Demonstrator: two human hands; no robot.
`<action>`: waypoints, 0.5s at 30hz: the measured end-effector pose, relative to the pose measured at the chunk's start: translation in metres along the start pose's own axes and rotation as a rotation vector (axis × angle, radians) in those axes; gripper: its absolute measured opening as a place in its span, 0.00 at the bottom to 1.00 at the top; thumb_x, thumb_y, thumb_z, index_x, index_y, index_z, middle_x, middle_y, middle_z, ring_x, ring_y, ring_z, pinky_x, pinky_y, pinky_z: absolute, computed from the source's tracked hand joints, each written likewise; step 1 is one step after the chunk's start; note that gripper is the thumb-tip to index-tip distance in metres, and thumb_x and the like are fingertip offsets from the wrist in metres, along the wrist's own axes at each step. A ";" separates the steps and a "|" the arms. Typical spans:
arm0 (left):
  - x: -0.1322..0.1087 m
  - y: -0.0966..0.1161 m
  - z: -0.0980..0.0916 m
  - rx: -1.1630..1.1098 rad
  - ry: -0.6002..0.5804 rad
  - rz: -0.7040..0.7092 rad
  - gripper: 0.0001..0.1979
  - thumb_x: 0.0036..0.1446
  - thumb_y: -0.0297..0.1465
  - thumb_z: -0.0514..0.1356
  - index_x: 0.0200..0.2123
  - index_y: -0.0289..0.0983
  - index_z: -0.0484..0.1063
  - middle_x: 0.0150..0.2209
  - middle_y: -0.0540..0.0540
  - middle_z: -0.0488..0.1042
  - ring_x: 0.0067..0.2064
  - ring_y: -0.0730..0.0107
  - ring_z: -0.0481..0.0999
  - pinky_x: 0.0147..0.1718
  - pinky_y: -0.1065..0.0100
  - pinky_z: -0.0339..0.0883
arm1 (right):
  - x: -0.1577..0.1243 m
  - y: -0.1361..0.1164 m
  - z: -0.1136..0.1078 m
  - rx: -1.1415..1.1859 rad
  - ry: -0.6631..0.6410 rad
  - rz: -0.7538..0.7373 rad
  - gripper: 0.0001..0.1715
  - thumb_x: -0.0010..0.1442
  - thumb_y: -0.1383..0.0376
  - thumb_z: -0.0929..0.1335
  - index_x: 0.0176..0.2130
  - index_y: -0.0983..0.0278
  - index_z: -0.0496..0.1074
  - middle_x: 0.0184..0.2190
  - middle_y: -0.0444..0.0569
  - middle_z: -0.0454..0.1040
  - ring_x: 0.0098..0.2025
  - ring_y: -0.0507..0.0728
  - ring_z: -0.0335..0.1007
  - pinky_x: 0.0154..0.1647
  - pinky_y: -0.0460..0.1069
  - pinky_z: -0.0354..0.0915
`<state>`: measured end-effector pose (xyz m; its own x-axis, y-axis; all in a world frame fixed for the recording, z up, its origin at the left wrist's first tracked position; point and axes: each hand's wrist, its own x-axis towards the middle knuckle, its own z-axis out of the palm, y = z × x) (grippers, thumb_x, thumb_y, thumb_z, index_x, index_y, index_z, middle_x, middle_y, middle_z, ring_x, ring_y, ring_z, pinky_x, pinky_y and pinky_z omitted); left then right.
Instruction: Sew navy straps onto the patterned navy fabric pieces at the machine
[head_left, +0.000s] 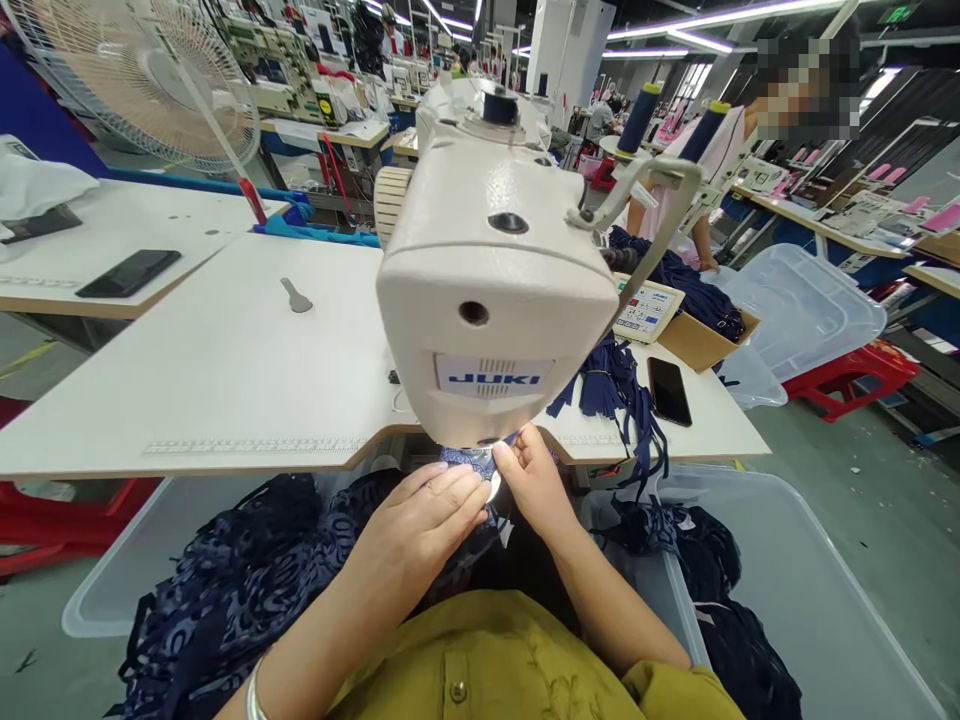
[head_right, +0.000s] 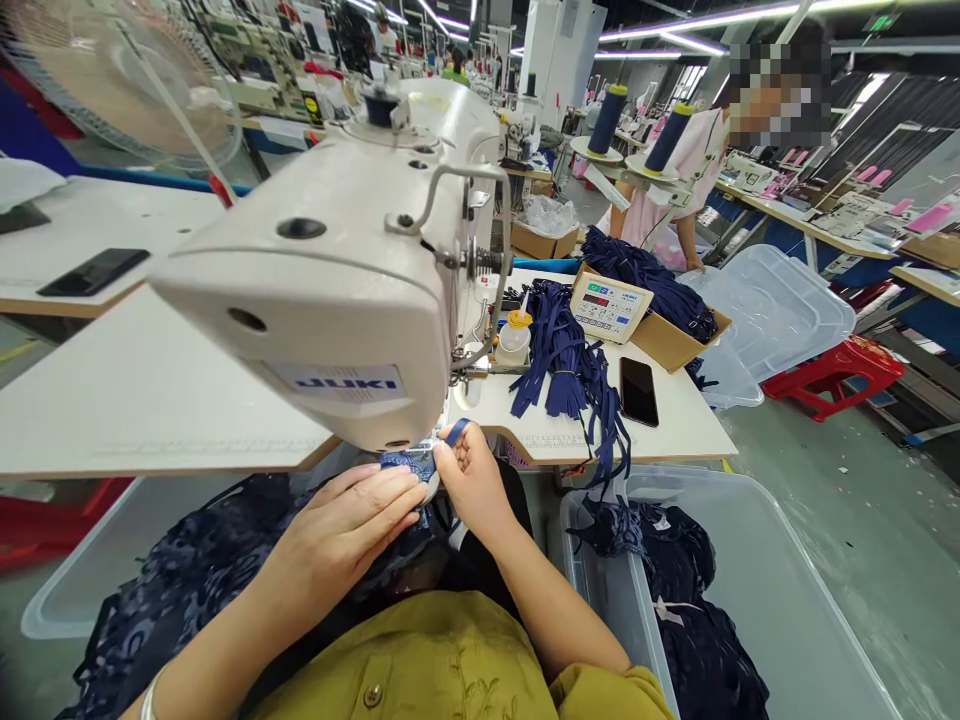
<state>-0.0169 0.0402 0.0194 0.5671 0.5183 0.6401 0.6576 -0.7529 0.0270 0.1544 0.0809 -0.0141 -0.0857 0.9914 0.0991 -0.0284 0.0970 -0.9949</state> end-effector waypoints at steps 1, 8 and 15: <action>0.000 0.000 0.000 0.012 -0.005 0.000 0.11 0.61 0.27 0.56 0.47 0.37 0.71 0.44 0.50 0.78 0.48 0.73 0.76 0.57 0.68 0.60 | 0.002 0.000 -0.001 -0.020 -0.010 -0.001 0.08 0.60 0.62 0.65 0.41 0.61 0.65 0.30 0.41 0.66 0.30 0.50 0.63 0.34 0.46 0.63; 0.004 0.005 0.001 0.065 -0.007 0.000 0.11 0.62 0.26 0.56 0.47 0.34 0.71 0.44 0.47 0.78 0.48 0.70 0.75 0.53 0.66 0.61 | 0.017 -0.004 -0.005 -0.138 -0.008 -0.030 0.02 0.55 0.67 0.66 0.32 0.61 0.65 0.23 0.38 0.60 0.25 0.50 0.57 0.27 0.45 0.59; 0.008 0.011 0.003 0.127 -0.026 -0.159 0.10 0.63 0.28 0.55 0.46 0.37 0.72 0.44 0.47 0.78 0.48 0.65 0.75 0.46 0.61 0.57 | 0.033 -0.018 -0.005 -0.131 -0.093 -0.066 0.04 0.51 0.70 0.67 0.30 0.61 0.69 0.19 0.39 0.66 0.27 0.54 0.65 0.38 0.52 0.67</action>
<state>-0.0033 0.0370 0.0228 0.4628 0.6383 0.6151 0.7962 -0.6044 0.0280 0.1572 0.1122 0.0073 -0.1802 0.9706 0.1595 0.0925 0.1781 -0.9796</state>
